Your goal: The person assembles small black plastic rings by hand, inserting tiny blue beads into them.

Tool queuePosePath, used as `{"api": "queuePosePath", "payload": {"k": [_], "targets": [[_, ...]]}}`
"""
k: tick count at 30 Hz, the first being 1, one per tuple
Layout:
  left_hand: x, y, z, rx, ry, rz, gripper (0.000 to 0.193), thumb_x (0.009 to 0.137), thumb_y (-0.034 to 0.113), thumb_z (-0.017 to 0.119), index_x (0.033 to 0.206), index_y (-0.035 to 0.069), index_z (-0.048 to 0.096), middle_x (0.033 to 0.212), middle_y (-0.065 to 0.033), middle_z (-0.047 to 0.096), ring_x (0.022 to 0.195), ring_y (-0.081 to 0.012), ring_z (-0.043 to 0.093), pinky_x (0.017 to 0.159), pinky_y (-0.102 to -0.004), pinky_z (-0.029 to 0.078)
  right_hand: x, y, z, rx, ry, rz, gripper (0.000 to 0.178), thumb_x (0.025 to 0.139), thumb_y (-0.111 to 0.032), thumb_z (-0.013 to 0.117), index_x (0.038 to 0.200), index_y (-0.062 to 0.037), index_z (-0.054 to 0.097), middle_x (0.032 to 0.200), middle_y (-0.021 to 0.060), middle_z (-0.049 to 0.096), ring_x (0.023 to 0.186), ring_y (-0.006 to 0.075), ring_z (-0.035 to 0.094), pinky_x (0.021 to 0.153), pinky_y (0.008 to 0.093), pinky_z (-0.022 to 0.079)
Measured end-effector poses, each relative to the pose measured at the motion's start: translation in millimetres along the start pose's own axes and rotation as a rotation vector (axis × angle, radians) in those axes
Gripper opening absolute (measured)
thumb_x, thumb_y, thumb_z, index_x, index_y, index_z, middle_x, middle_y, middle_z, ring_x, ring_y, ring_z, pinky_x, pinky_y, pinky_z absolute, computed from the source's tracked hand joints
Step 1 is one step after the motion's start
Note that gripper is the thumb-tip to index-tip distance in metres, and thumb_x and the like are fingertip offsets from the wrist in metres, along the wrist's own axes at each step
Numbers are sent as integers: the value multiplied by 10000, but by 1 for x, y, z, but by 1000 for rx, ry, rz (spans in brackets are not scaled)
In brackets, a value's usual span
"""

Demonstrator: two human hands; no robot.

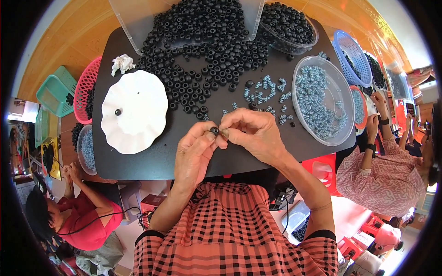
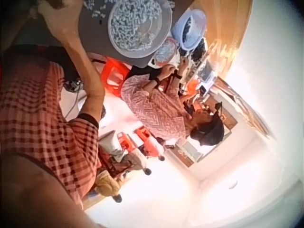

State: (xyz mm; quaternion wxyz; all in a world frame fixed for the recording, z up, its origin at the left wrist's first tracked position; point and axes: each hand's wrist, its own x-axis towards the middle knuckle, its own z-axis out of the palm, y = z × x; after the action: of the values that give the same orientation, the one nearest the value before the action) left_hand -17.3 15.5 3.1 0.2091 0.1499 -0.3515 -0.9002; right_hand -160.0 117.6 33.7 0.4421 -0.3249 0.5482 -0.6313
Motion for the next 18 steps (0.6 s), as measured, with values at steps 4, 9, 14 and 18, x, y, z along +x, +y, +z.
{"api": "queuePosePath", "payload": {"k": [4, 9, 14, 18], "targets": [[-1, -2, 1, 26, 17, 30, 194, 967, 43, 485, 1114, -25, 591, 954, -92, 650, 880, -150, 614, 860, -304, 492, -1, 3, 0, -24, 6, -89, 141, 865, 78, 608, 978, 25, 673, 934, 66, 654, 840, 108, 621, 736, 241, 517], [-1, -2, 3, 44, 24, 26, 196, 969, 30, 481, 1118, -39, 589, 970, -94, 651, 869, -145, 616, 847, -296, 499, -2, 5, -3, -105, 36, -109, 185, 860, 83, 609, 1009, 15, 695, 1002, 89, 653, 861, 114, 626, 750, 238, 521], [0, -3, 3, 80, 28, 30, 186, 966, 20, 481, 1102, -48, 589, 977, -96, 652, 872, -140, 615, 838, -286, 502, -2, 5, 0, -151, 46, -188, 191, 849, 115, 588, 998, 35, 677, 998, 95, 645, 825, 121, 639, 724, 242, 530], [0, -2, 6, 88, 31, 36, 170, 958, 8, 494, 1085, -53, 590, 970, -97, 652, 873, -134, 614, 836, -272, 499, -1, 6, 2, -27, 23, -167, 173, 842, 128, 580, 974, 48, 658, 971, 99, 636, 793, 132, 649, 706, 257, 538]]}}
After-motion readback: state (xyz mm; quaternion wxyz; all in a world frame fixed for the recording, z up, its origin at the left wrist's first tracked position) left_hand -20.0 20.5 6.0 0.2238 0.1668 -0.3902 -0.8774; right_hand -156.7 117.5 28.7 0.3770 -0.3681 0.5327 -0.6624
